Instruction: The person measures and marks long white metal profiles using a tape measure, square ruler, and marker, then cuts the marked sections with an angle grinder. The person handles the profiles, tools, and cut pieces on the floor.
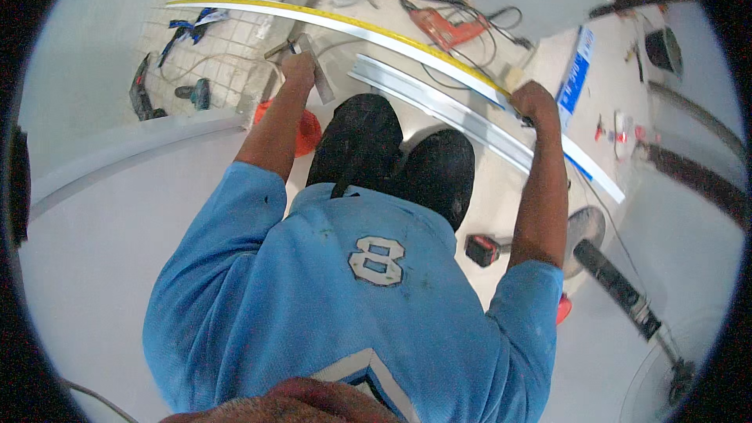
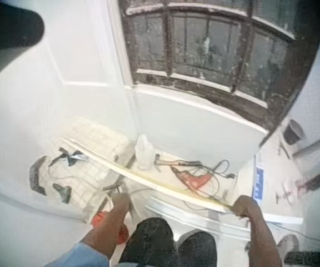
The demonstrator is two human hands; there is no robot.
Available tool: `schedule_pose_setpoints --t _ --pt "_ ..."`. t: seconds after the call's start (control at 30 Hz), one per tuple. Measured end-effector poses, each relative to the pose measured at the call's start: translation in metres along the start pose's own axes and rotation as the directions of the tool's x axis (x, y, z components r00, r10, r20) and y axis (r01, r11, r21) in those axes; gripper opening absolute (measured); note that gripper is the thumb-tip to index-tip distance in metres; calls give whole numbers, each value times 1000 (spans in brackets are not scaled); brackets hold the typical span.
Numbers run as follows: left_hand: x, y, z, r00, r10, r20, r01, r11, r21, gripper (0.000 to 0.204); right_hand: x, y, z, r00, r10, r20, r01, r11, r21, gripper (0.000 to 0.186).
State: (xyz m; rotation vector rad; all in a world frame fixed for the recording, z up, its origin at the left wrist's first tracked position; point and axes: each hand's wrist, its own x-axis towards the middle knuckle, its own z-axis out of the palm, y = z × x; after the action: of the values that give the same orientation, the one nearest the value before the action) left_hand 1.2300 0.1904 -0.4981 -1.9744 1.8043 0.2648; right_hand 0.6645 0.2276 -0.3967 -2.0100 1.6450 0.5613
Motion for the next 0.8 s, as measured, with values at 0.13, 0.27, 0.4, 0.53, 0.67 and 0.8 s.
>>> schedule_pose_setpoints --t 0.13,0.27,0.4,0.53,0.67,0.8 --pt "26 51 42 990 143 -7 -143 989 -38 26 -19 -11 7 969 185 164 -192 981 27 40" --pt "87 33 168 988 -126 90 149 933 -328 26 -30 -41 -21 946 230 229 -264 956 127 38" --pt "85 25 188 969 -228 91 239 796 -556 33 -30 -46 -22 936 283 211 -304 950 74 40" --pt "44 34 113 861 -433 268 386 210 -898 53 -37 -5 12 970 44 241 -7 988 -151 40" --pt "-31 50 32 925 -305 -227 -91 400 -912 62 -44 8 31 959 -123 257 181 960 -215 27" --pt "-78 127 -15 849 336 408 499 -762 -412 75 -48 -51 -20 974 39 223 -34 999 -29 39"
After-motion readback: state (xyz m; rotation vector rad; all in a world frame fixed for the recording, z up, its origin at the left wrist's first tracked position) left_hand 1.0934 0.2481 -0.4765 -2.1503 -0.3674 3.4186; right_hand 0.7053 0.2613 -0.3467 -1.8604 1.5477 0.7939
